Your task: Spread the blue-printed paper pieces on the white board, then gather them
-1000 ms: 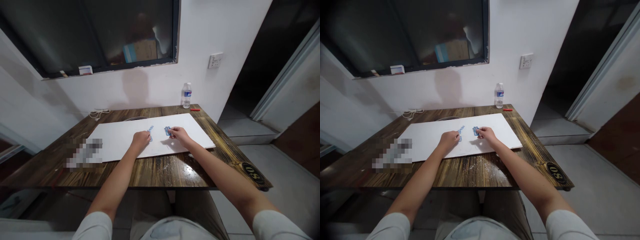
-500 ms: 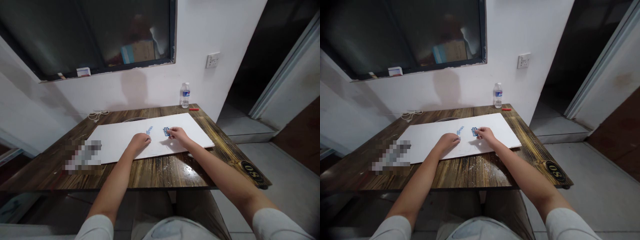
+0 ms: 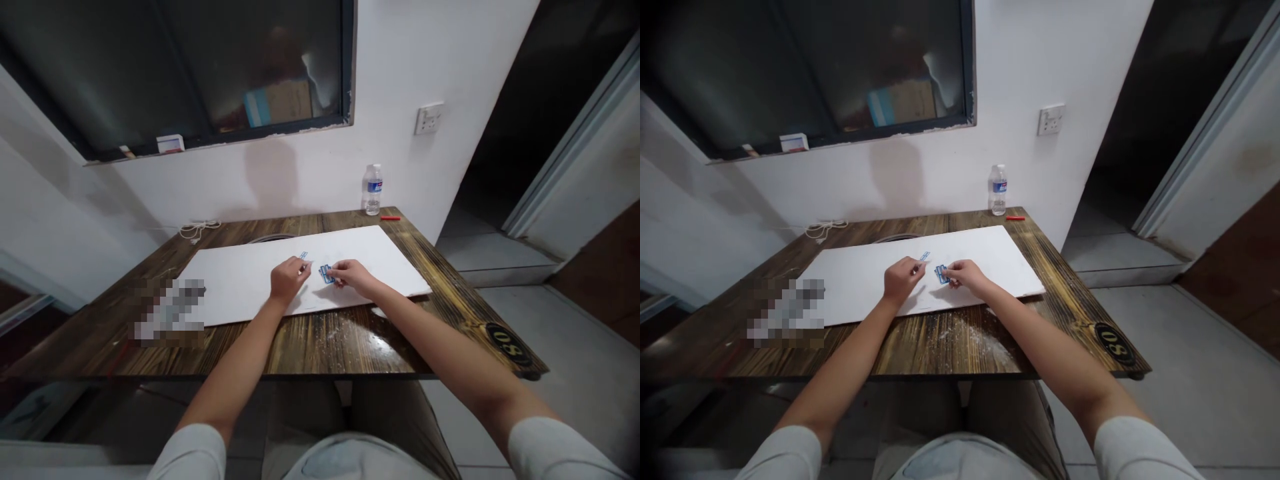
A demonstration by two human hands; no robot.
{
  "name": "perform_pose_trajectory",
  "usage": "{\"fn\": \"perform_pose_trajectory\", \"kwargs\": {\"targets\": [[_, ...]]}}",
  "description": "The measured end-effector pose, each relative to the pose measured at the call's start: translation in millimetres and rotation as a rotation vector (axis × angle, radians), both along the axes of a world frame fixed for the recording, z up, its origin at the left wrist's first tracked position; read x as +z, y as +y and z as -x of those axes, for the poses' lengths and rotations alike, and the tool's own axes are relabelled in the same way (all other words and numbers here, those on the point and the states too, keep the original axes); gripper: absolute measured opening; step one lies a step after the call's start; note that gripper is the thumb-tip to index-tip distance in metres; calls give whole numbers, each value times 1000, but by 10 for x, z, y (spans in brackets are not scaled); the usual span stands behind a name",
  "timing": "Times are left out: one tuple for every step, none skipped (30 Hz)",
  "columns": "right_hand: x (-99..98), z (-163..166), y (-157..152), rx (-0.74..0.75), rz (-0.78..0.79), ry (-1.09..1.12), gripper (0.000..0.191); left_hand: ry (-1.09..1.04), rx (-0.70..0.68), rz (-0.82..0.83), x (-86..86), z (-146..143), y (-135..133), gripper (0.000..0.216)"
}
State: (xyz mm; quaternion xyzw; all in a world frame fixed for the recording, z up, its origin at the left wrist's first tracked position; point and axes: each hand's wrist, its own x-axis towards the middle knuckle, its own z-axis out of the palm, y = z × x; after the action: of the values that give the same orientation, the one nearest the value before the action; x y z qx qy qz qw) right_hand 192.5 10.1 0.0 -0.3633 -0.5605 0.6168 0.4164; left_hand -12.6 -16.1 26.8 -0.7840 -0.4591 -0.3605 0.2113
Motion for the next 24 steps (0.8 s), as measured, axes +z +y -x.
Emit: {"fn": "perform_pose_trajectory", "kwargs": {"targets": [[0,12,-9,23,13,4,40,13,-49,-4,-19,-54,-19,26],[2,21,-17,40,27,14,39,38,-90,-4,-40,-105,-37,27],[4,26,-23,50,41,28,39,71,-118,-2,-63,-151,-52,28],[8,28,-28,54,54,46,38,107,-134,4,-85,-190,-64,29],[11,26,-32,50,68,69,37,141,-140,15,-105,-221,-74,29],[15,21,-34,40,83,95,37,169,-139,34,-121,-244,-81,30],[20,14,-35,28,99,124,37,188,-133,61,-132,-259,-85,31],[24,7,-34,18,114,151,38,199,-125,94,-136,-266,-89,32],[28,0,-34,12,125,172,39,201,-119,132,-136,-268,-92,33],[33,-5,-34,8,131,187,40,194,-112,168,-132,-265,-94,33],[38,-8,-35,9,132,193,42,183,-104,200,-126,-261,-95,33],[43,-8,-37,13,128,194,44,169,-95,226,-119,-256,-96,33],[47,-6,-40,19,119,192,45,156,-88,244,-115,-252,-96,33],[51,-3,-43,26,107,189,47,148,-87,258,-112,-249,-95,32],[54,1,-46,36,94,183,47,146,-91,267,-112,-247,-93,32],[55,5,-49,42,81,174,48,149,-102,273,-114,-247,-91,32],[55,7,-49,45,70,163,47,156,-119,278,-117,-247,-88,33],[54,8,-46,38,62,151,47,161,-138,280,-118,-246,-83,33],[52,6,-41,22,57,141,46,159,-158,280,-117,-242,-76,32],[50,1,-34,1,52,134,45,145,-172,278,-114,-234,-65,31],[49,-6,-24,-24,43,133,44,120,-176,273,-107,-220,-51,30],[49,-15,-12,-50,31,132,44,84,-165,267,-98,-197,-32,29],[50,-26,-1,-71,18,131,43,45,-137,261,-90,-166,-8,29],[52,-36,11,-89,6,128,43,9,-94,256,-83,-124,22,28]]}}
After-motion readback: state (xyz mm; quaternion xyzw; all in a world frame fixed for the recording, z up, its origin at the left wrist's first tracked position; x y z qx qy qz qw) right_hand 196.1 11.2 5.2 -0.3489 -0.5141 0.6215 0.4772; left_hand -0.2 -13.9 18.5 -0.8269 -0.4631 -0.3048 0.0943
